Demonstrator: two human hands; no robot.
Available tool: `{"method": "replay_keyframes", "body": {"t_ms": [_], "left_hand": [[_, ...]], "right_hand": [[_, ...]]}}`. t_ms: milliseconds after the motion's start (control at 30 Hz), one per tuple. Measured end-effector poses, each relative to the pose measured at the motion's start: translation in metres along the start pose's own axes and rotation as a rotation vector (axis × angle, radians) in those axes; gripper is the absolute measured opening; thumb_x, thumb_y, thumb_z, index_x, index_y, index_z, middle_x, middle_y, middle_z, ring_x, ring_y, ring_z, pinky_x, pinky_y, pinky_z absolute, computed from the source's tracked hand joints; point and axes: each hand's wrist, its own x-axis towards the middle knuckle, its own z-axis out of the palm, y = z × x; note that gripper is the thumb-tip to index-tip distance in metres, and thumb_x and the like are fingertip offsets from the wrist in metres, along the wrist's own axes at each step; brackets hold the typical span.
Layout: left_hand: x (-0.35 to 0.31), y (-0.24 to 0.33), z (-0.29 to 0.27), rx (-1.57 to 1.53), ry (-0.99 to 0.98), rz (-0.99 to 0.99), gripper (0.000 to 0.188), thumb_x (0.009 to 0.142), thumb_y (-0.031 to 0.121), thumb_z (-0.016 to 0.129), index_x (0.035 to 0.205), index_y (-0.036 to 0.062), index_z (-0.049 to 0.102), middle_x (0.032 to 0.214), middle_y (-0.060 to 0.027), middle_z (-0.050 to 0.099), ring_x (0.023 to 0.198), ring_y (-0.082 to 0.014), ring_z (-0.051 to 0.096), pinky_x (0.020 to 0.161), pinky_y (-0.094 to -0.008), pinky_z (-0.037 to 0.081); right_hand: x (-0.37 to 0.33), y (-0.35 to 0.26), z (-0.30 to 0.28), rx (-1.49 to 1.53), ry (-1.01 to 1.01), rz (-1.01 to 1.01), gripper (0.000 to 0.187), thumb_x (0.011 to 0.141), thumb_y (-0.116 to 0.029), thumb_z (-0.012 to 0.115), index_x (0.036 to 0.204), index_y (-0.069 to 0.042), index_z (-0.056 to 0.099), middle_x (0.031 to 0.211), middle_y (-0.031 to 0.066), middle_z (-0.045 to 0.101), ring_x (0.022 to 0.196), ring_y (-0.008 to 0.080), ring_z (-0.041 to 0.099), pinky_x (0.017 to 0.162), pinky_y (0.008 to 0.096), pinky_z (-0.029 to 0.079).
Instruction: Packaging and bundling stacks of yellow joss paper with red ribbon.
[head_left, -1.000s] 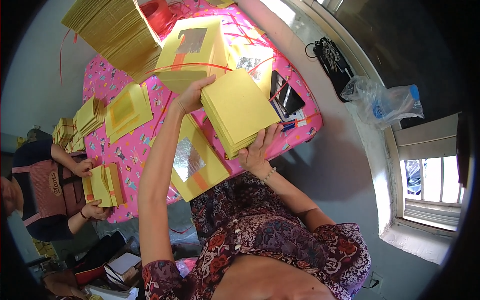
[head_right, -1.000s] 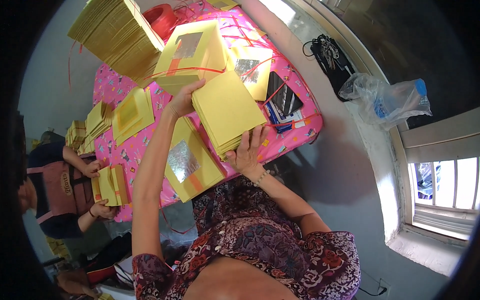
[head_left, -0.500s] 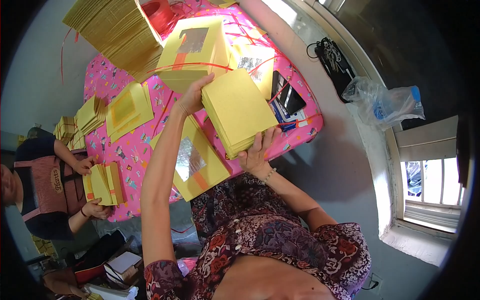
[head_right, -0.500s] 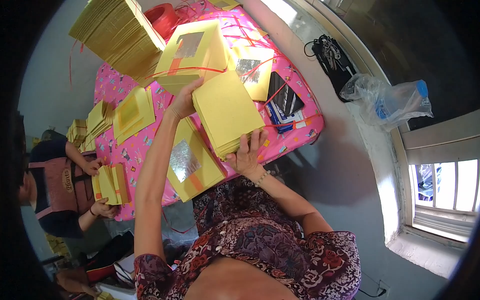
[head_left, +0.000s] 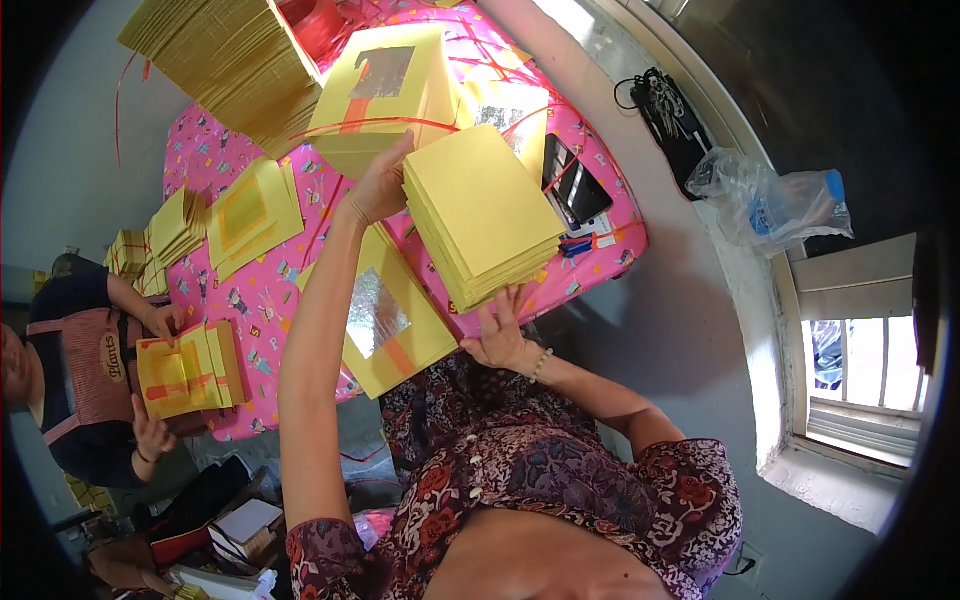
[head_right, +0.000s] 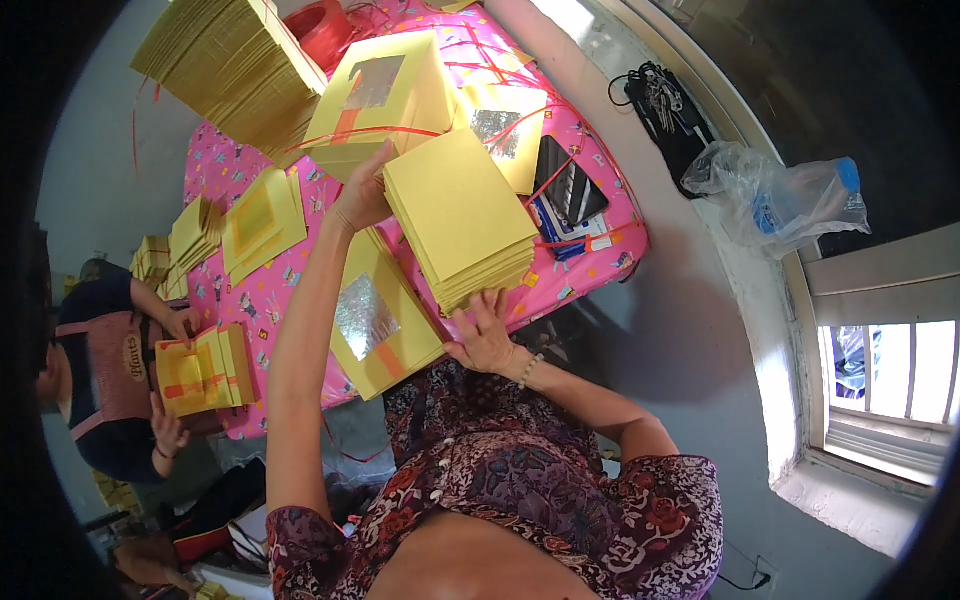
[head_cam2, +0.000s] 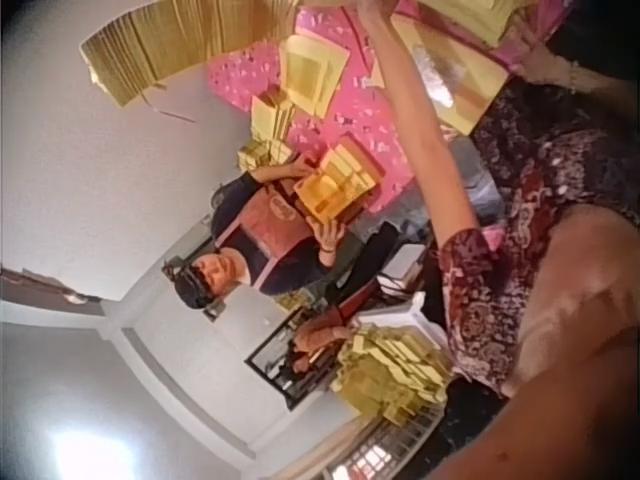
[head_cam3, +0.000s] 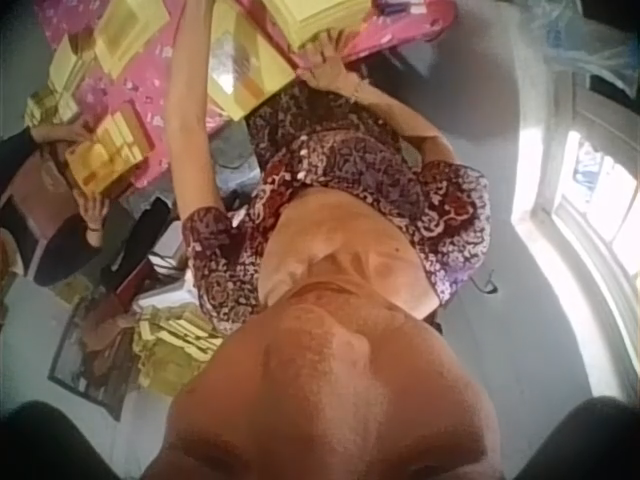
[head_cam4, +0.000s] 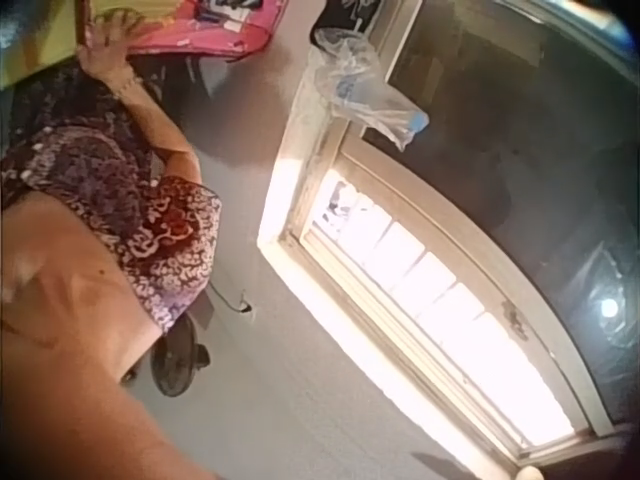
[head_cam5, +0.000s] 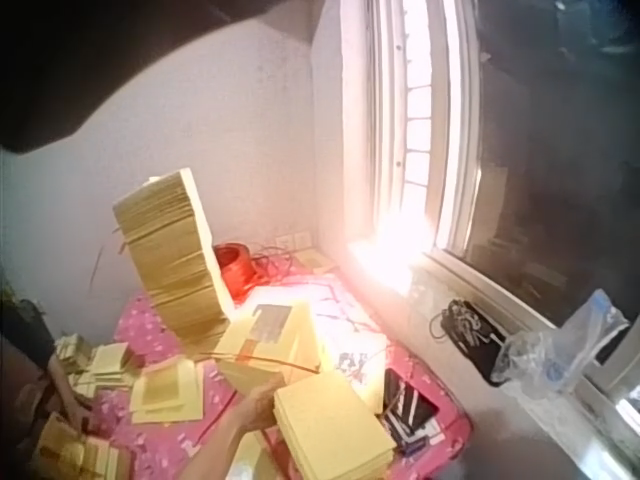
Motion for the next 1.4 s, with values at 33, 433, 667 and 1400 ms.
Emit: {"method": "replay_keyframes", "body": {"t_ms": [33, 433, 667, 1400], "left_hand": [[-0.001, -0.002, 0.004, -0.014, -0.004, 0.027, 0.070, 0.094, 0.061, 0.045, 0.132, 0.0034, 0.056, 0.133, -0.0074, 0.059, 0.123, -0.0211, 0.052, 0.108, -0.0371, 0.034], [0.000, -0.008, -0.003, -0.039, 0.042, 0.074, 0.074, 0.092, 0.066, 0.044, 0.128, 0.0039, 0.060, 0.130, -0.0077, 0.061, 0.121, -0.0206, 0.054, 0.108, -0.0356, 0.035], [-0.009, -0.007, 0.015, 0.133, 0.129, 0.162, 0.084, 0.092, 0.073, 0.032, 0.136, 0.0046, 0.053, 0.126, -0.0049, 0.063, 0.118, -0.0156, 0.054, 0.101, -0.0320, 0.037], [-0.082, -0.078, 0.171, 1.575, 0.663, 1.132, 0.086, 0.069, 0.048, 0.080, 0.141, 0.0154, 0.047, 0.150, -0.0199, 0.030, 0.142, -0.0404, 0.021, 0.113, -0.0553, 0.020]], "right_hand": [[-0.002, 0.000, 0.002, -0.002, -0.059, -0.012, 0.077, 0.094, -0.045, 0.054, 0.151, -0.006, 0.021, 0.156, 0.0263, 0.006, 0.145, 0.0487, -0.002, 0.112, 0.0664, 0.002], [-0.001, -0.002, -0.003, -0.033, -0.131, 0.012, 0.080, 0.089, -0.042, 0.064, 0.148, -0.007, 0.023, 0.150, 0.0283, 0.018, 0.140, 0.0505, 0.014, 0.110, 0.0687, 0.009], [0.072, 0.021, -0.081, 0.019, 0.332, 0.268, 0.057, 0.099, -0.027, 0.040, 0.144, 0.006, 0.028, 0.152, 0.0256, 0.022, 0.143, 0.0423, 0.018, 0.117, 0.0518, 0.014], [0.241, 0.159, -0.041, 1.382, -0.466, 0.985, 0.066, 0.102, -0.053, 0.028, 0.126, 0.001, 0.057, 0.121, 0.0129, 0.062, 0.112, 0.0196, 0.058, 0.101, 0.0333, 0.044]]}}
